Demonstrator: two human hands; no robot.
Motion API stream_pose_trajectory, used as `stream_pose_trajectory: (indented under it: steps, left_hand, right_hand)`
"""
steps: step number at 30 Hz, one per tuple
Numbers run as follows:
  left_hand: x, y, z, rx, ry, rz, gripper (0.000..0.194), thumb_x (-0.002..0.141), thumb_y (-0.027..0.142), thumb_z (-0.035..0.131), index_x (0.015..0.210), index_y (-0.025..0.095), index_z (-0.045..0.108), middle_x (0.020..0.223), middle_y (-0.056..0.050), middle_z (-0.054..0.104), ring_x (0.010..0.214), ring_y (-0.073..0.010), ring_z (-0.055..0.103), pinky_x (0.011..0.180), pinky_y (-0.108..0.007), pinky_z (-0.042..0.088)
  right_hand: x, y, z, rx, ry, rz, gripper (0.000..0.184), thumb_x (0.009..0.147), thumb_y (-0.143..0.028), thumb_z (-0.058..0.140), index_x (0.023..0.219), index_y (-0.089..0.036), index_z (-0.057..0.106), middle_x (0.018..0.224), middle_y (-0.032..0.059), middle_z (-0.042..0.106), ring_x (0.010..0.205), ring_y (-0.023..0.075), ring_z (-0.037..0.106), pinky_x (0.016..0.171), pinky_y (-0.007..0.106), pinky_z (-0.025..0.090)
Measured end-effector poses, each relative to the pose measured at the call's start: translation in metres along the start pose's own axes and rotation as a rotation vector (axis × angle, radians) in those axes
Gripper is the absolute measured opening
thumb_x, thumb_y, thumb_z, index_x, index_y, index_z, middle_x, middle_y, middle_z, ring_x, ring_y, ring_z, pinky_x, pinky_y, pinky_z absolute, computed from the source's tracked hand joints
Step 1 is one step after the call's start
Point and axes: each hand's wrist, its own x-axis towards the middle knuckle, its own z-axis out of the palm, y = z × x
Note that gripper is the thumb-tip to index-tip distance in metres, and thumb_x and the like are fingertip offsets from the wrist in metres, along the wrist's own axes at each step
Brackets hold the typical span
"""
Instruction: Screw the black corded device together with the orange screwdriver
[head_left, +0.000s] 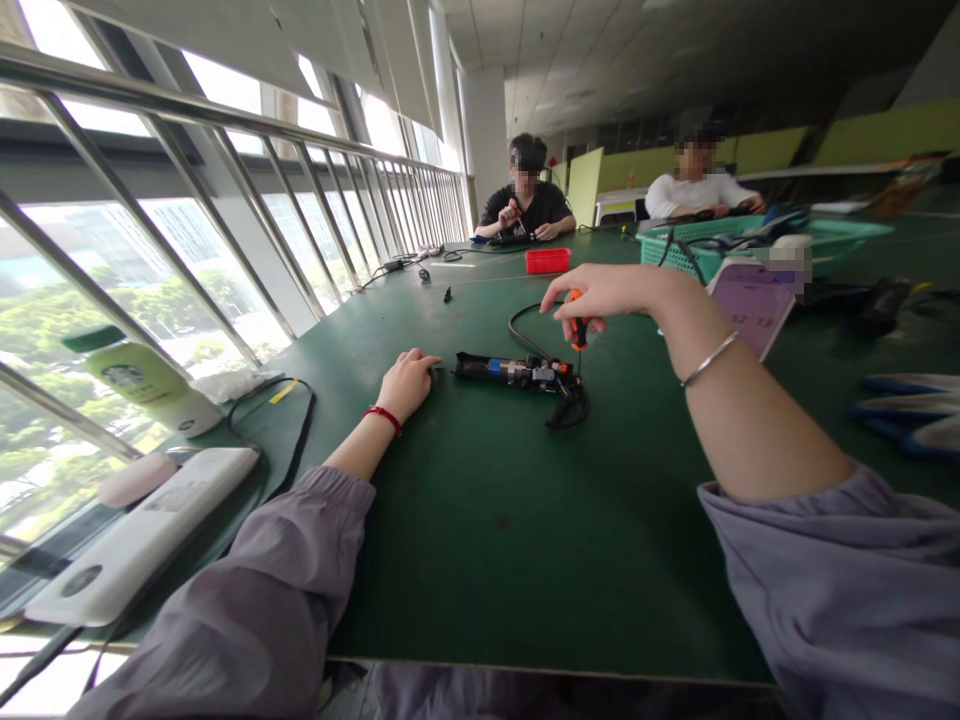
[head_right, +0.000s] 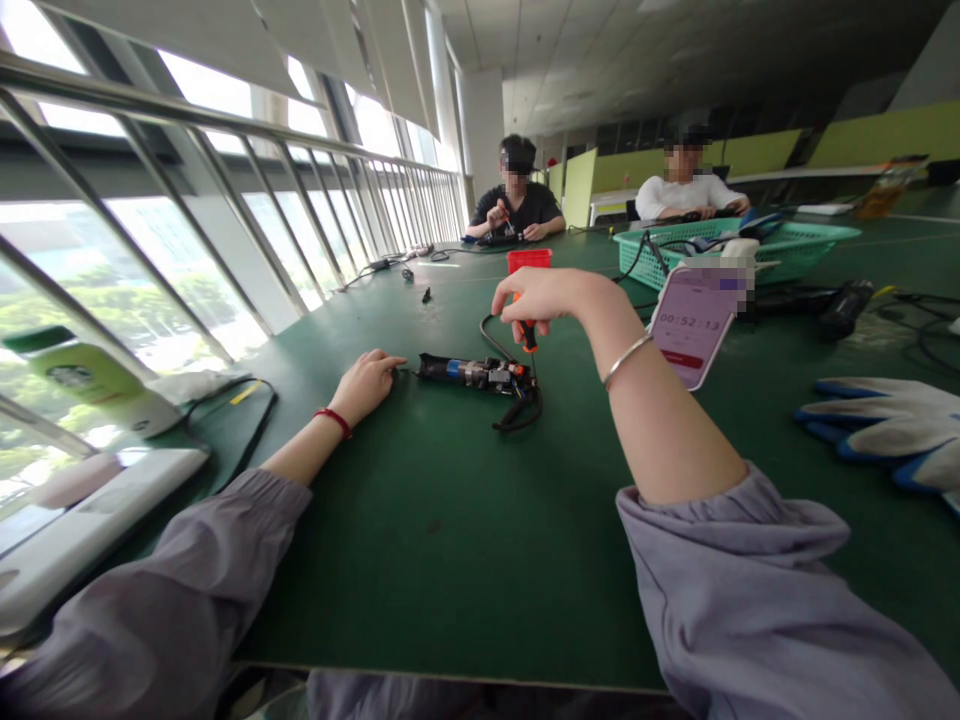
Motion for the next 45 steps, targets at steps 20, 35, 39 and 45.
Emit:
stream_pose_trajectory:
  steps: [20,35,39,45]
  left_hand:
    - [-0.024,0.090,-0.031,0.308,-0.131,0.065,0.033,0.078,-0.005,0.038,0.084,0.007,0.069,0.087,-0.019,0.063,0.086,-0.0267,0.062,0.063,-0.031,0.052]
    - [-0.036,0.109,-0.024,-0.310,-0.010,0.720,0.026,0.092,0.019,0.043,0.100,0.021,0.068,0.097,-0.004,0.063,0.088,-0.0124,0.059,0.074,-0.021,0.047]
    - [-0.035,0.106,-0.023,-0.315,-0.008,0.710,0.024,0.091,0.021,0.046,0.099,0.022,0.068,0.096,-0.003,0.063,0.087,-0.0128,0.059,0.072,-0.021,0.047]
    - [-0.035,0.110,-0.021,-0.387,0.102,0.605,0.020,0.090,0.024,0.049,0.093,0.021,0.068,0.096,-0.003,0.064,0.086,-0.0138,0.060,0.074,-0.023,0.048]
  right_hand:
    - [-0.001,-0.002,0.001,0.026,0.012,0.018,0.039,0.081,-0.027,0.052,0.119,-0.019,0.056,0.085,0.0057,0.072,0.060,0.0161,0.062,0.055,0.027,0.050]
    - [-0.012,0.000,-0.007,-0.019,0.154,-0.065,0.035,0.082,-0.034,0.054,0.115,-0.020,0.059,0.081,0.0044,0.071,0.050,0.0119,0.055,0.052,0.027,0.045]
    - [-0.013,0.001,-0.009,-0.014,0.310,-0.060,0.036,0.085,-0.036,0.050,0.115,-0.020,0.059,0.087,0.0063,0.070,0.052,0.0120,0.055,0.055,0.028,0.046]
    - [-0.005,-0.003,0.000,0.033,0.249,-0.084,0.029,0.084,-0.031,0.051,0.108,-0.017,0.061,0.088,0.0071,0.070,0.052,0.0116,0.055,0.054,0.027,0.046]
